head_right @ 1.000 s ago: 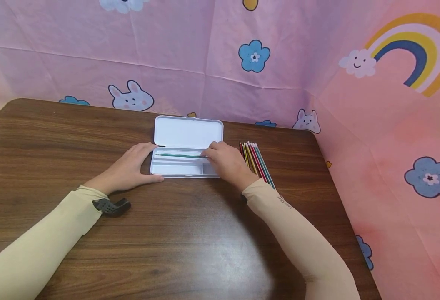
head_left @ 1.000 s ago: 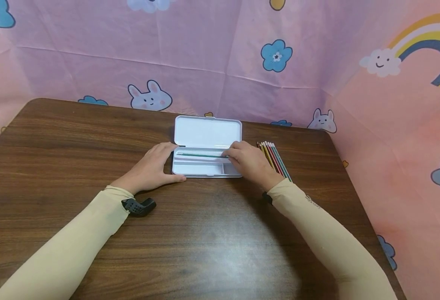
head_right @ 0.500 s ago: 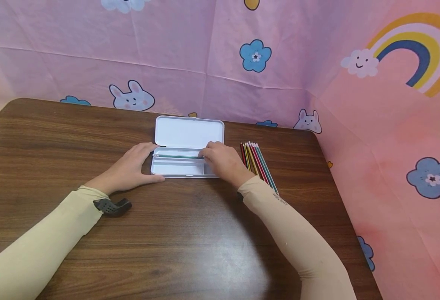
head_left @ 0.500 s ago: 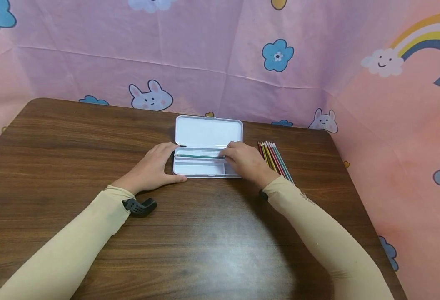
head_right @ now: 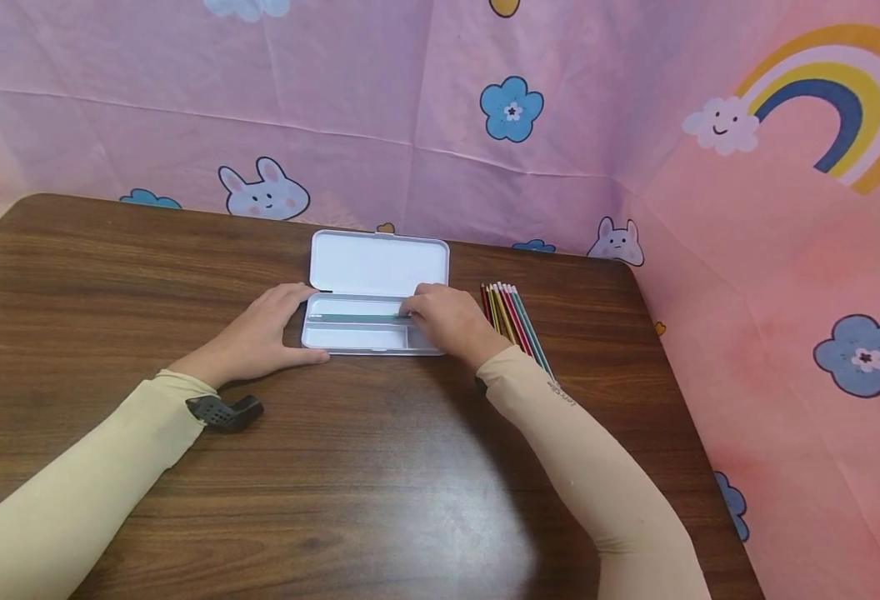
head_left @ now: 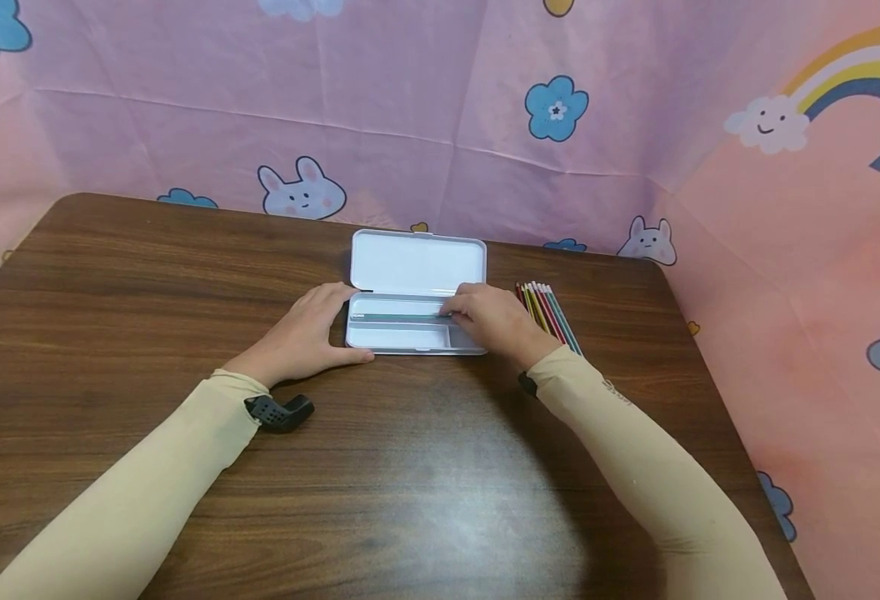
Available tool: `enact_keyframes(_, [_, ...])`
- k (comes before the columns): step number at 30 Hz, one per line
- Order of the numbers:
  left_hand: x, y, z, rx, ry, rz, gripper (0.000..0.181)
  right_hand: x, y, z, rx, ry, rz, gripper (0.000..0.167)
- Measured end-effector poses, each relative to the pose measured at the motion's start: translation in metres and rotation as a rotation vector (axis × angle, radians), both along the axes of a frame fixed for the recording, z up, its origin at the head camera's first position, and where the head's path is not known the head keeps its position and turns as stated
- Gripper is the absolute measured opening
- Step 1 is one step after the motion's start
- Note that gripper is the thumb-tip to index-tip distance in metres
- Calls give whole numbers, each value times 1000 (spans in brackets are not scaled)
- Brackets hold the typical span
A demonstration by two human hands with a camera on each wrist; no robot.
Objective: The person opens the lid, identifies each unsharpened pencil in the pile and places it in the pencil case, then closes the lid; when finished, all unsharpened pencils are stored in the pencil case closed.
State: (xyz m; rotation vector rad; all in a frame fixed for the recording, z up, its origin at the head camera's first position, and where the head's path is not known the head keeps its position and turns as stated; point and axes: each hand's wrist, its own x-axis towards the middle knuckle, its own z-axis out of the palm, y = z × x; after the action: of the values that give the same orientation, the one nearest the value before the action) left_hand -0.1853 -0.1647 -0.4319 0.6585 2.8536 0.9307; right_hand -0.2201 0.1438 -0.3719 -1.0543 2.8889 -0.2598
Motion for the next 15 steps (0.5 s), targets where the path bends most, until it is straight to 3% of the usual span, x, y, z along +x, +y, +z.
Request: enact_keyframes(15, [-1, -1, -1, -4, -7, 12, 103, -11, -4, 5, 44, -139, -4, 19])
